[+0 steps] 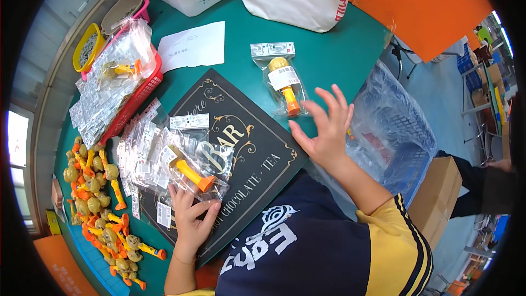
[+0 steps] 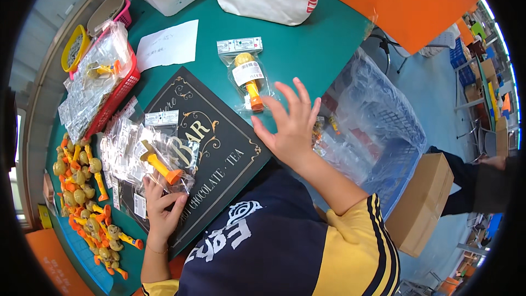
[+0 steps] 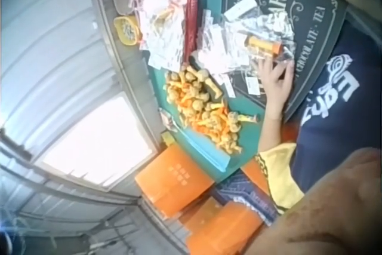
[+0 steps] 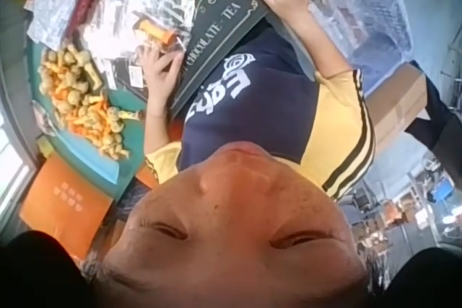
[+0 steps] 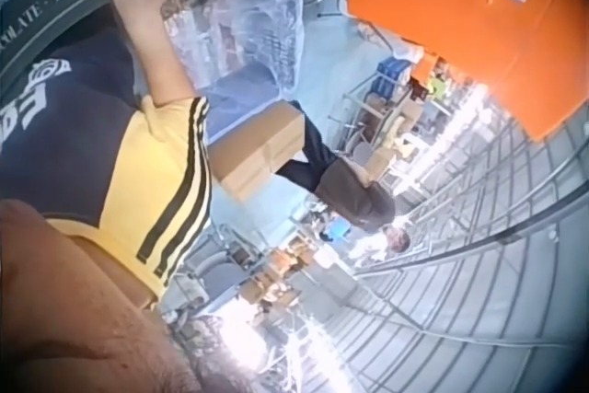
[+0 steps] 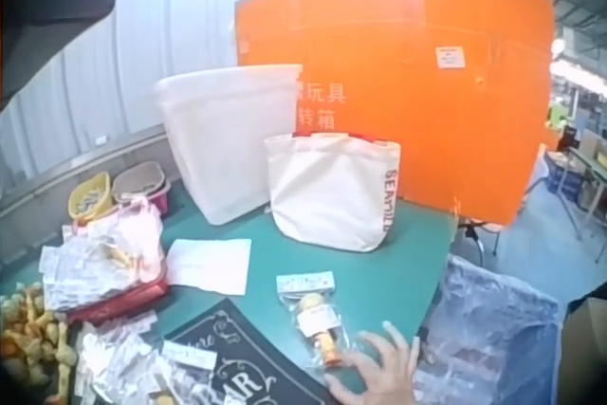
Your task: The person is packaging small toy components into clear plastic bags at a workbench.
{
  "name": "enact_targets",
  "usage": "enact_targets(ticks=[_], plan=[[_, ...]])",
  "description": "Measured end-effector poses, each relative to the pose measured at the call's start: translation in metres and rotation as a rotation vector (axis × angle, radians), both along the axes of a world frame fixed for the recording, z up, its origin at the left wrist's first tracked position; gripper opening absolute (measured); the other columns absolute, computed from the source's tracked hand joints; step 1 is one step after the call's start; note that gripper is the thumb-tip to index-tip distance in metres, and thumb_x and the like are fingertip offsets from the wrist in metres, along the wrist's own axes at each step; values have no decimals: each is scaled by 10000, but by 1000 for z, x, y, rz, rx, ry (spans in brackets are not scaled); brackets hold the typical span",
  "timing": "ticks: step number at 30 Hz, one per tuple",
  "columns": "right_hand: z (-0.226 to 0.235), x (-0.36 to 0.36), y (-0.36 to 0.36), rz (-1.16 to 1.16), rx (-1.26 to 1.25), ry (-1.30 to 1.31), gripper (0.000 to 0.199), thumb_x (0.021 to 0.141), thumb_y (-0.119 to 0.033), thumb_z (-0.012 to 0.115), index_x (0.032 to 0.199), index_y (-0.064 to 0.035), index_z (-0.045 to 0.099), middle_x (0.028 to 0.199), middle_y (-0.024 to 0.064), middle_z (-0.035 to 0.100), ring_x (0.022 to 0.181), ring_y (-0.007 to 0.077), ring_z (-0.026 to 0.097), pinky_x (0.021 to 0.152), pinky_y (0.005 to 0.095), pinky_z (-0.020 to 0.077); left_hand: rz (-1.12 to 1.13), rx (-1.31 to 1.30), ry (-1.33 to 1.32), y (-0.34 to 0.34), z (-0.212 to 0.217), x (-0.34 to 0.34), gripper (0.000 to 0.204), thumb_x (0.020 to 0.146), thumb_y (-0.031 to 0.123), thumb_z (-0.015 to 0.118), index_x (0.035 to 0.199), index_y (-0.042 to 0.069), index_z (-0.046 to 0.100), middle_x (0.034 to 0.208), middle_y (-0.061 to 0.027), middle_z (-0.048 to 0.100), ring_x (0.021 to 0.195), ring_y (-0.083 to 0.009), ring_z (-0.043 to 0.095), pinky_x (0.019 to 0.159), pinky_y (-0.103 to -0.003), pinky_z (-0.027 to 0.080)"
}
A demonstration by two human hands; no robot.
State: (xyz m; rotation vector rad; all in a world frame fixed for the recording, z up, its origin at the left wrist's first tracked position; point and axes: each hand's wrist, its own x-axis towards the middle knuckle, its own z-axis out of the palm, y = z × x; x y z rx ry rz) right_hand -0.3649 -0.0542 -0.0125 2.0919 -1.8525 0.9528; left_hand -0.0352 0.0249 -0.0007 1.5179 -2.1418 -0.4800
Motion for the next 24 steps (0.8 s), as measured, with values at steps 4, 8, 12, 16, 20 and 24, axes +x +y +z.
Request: enact_targets(ticks=[4, 8, 12, 16, 20, 24], plan=[[14, 15, -5, 154, -100, -207, 374, 753, -165, 807, 1091, -114, 654, 1318, 129, 532, 1309, 399, 452, 1046, 584, 348, 25, 13, 17, 3, -6, 7, 95, 780, 194, 811, 859, 142, 799, 1224, -116, 641, 1325, -376, 480, 1181, -585, 135], [44, 44, -4, 634, -13, -337, 314, 732, -62, 801, 1022, -87, 685, 1158, 107, 647, 1174, 378, 563, 967, 449, 470, -18, 30, 45, -4, 2, 3, 103, 778, 215, 814, 873, 177, 801, 1197, -90, 653, 1344, -378, 468, 1163, -618, 135], [50, 85, -9, 909, 250, -235, 279, 734, -144, 826, 992, -138, 718, 1167, 23, 660, 1190, 328, 560, 1001, 506, 431, -21, 25, 88, -4, 2, 3, 97, 787, 238, 811, 868, 187, 797, 1216, -92, 654, 1355, -386, 458, 1145, -665, 137], [46, 108, -4, 1002, 259, -62, 214, 741, -224, 833, 926, -197, 729, 1212, -34, 641, 1230, 285, 540, 1077, 599, 295, -3, 24, 125, 1, 4, 5, 103, 794, 269, 811, 858, 192, 785, 1254, -76, 648, 1372, -391, 441, 1106, -727, 154], [35, 125, 16, 867, 103, 36, 196, 747, -257, 828, 921, -211, 753, 1276, -15, 632, 1278, 313, 502, 1131, 634, 125, -28, 30, 161, 2, 1, 4, 87, 810, 241, 804, 870, 183, 781, 1363, -84, 595, 1400, -396, 409, 1131, -703, 105], [21, 132, 23, 662, 75, 110, 309, 768, -288, 814, 1043, -160, 753, 1406, 49, 571, 1409, 379, 376, 1129, 660, 19, -29, 31, 182, 3, 5, 1, 97, 827, 276, 791, 863, 186, 779, 1371, -87, 591, 1414, -400, 392, 1106, -727, 147]])
